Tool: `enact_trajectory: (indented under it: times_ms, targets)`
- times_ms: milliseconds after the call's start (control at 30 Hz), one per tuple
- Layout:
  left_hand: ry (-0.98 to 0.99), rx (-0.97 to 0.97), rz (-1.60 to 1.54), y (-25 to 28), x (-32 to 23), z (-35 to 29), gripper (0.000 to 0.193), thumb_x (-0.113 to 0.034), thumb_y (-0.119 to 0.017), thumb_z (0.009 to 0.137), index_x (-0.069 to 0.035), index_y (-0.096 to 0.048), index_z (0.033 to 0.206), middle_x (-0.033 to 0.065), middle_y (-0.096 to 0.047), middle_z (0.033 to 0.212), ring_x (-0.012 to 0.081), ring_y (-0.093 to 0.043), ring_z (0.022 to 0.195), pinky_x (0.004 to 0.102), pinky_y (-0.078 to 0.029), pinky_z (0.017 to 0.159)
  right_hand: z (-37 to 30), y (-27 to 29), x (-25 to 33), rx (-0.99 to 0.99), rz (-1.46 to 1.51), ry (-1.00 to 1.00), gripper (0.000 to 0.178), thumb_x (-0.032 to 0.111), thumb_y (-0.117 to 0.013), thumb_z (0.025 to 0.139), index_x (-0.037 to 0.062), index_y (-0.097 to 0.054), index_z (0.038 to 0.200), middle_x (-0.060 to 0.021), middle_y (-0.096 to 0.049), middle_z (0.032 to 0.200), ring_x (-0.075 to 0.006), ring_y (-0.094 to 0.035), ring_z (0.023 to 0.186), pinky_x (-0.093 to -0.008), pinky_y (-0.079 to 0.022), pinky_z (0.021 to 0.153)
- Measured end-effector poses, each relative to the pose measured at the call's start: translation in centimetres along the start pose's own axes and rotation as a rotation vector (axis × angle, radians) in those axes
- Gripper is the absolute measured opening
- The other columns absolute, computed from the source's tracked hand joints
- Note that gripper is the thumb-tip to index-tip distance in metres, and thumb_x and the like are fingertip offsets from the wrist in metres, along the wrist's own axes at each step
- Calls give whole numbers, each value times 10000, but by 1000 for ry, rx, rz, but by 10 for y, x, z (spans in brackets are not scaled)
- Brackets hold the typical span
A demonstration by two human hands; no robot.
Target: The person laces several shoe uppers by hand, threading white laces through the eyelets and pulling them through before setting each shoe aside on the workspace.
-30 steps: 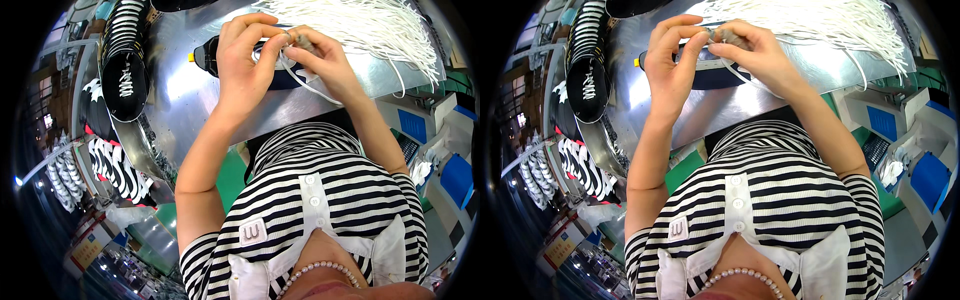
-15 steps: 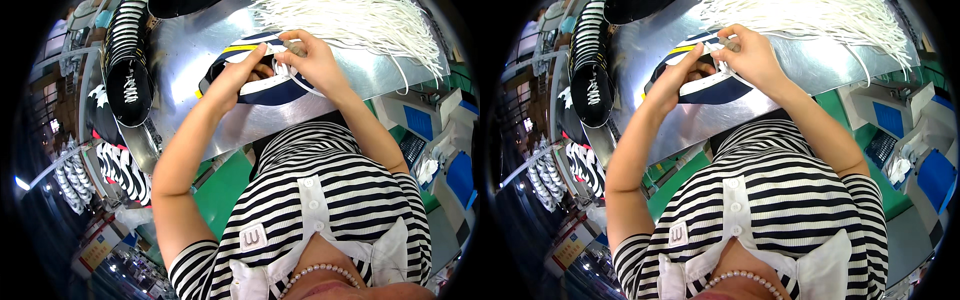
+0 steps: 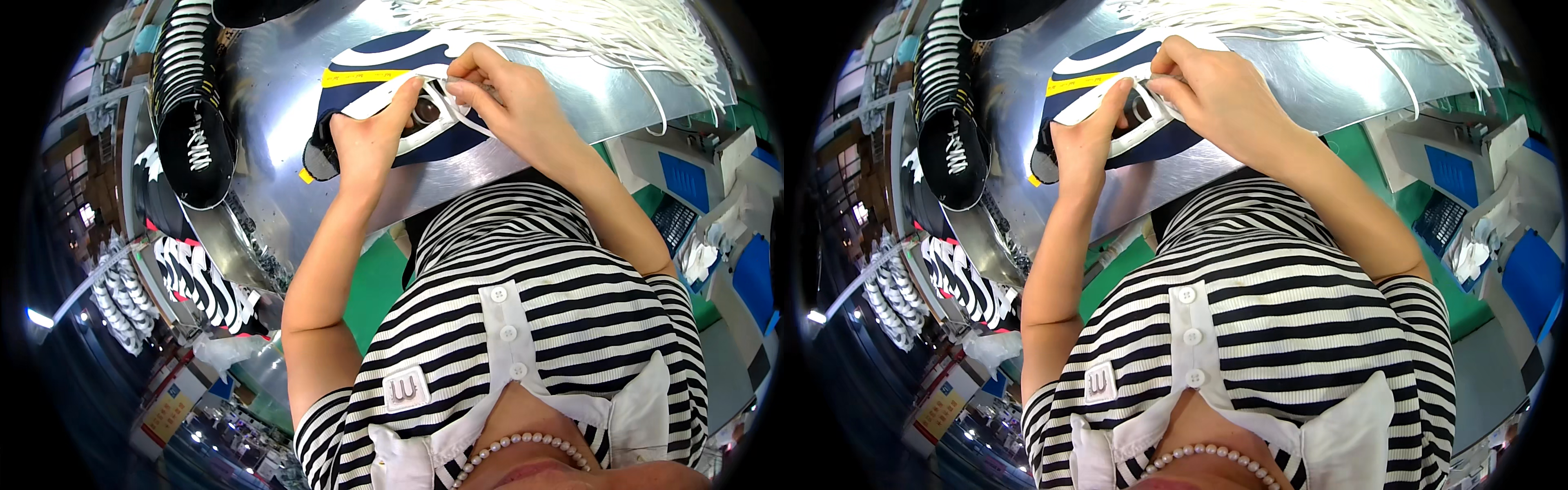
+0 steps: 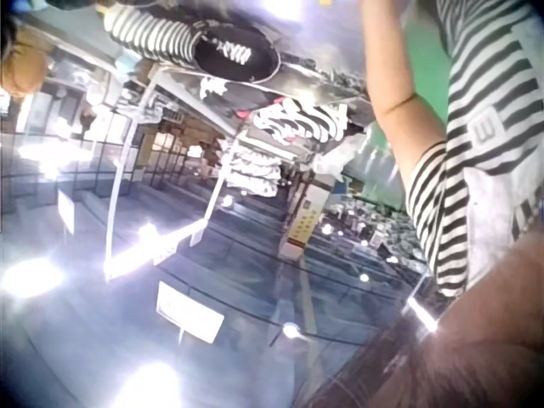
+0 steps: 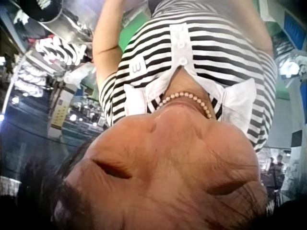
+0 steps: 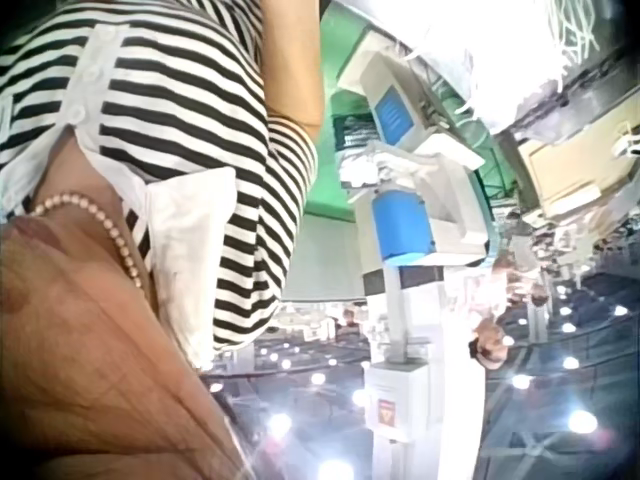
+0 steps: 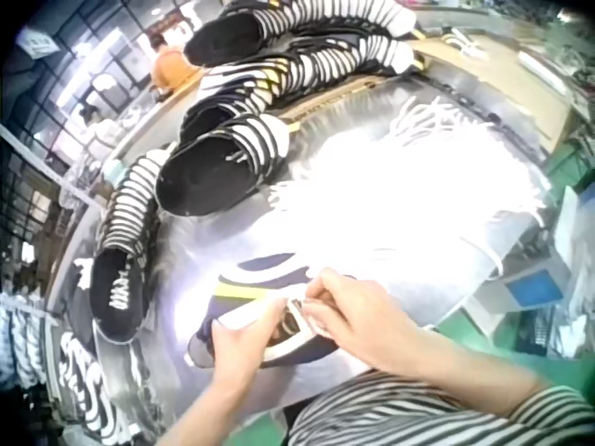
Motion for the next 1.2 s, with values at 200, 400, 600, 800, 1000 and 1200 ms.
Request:
enact_trajectory:
  times_ms: [200,400,600,800,1000,1200]
  targets:
    - [-98,20,8,-3,-4,-4,133,-79,-757,836,24,-701,898,9,-686,774,52,-589,627,208,-459,559,4,10,-5,52,-74,26,148,221,-611,909,75,-628,924,-89,-636,658,-271,-610,585,-381,-455,571]
    - [-135,35,13,-1,-2,-5,128,-87,-724,866,30,-693,905,18,-690,793,72,-604,661,228,-478,610,4,11,-5,68,-51,4,138,216,-612,902,80,-634,908,-84,-640,658,-275,-620,599,-387,-466,580]
    - [-262,154,-23,-1,2,-10,136,-127,-626,943,-1,-670,966,6,-668,772,22,-478,556,195,-359,495,6,1,6,118,-324,79,195,167,-619,873,-3,-580,960,-140,-649,665,-305,-652,637,-405,-501,587]
    - [-81,300,-74,10,3,-18,211,-166,-588,963,7,-682,886,19,-636,696,48,-471,529,207,-346,486,29,-7,18,313,-424,73,271,151,-624,859,-83,-543,968,-211,-651,731,-358,-670,750,-425,-522,669]
    - [207,303,-263,22,-1,-8,194,-143,-661,914,9,-669,1034,54,-680,912,90,-598,765,233,-465,702,32,17,20,169,-24,-94,197,212,-561,946,47,-610,1042,-120,-637,745,-256,-625,697,-367,-470,644]
    - [90,162,-131,9,9,-5,268,-70,-722,848,16,-679,1099,59,-707,1007,121,-652,873,262,-513,771,18,-24,-17,18,-19,26,189,222,-542,973,55,-583,1053,-110,-644,736,-287,-637,676,-384,-479,627]
Point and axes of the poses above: each hand's wrist, its own z-axis towards the middle knuckle, its own y-axis out of the back of the hand, x = y × z, the point moved 1 cm from there along z, towards the middle knuckle
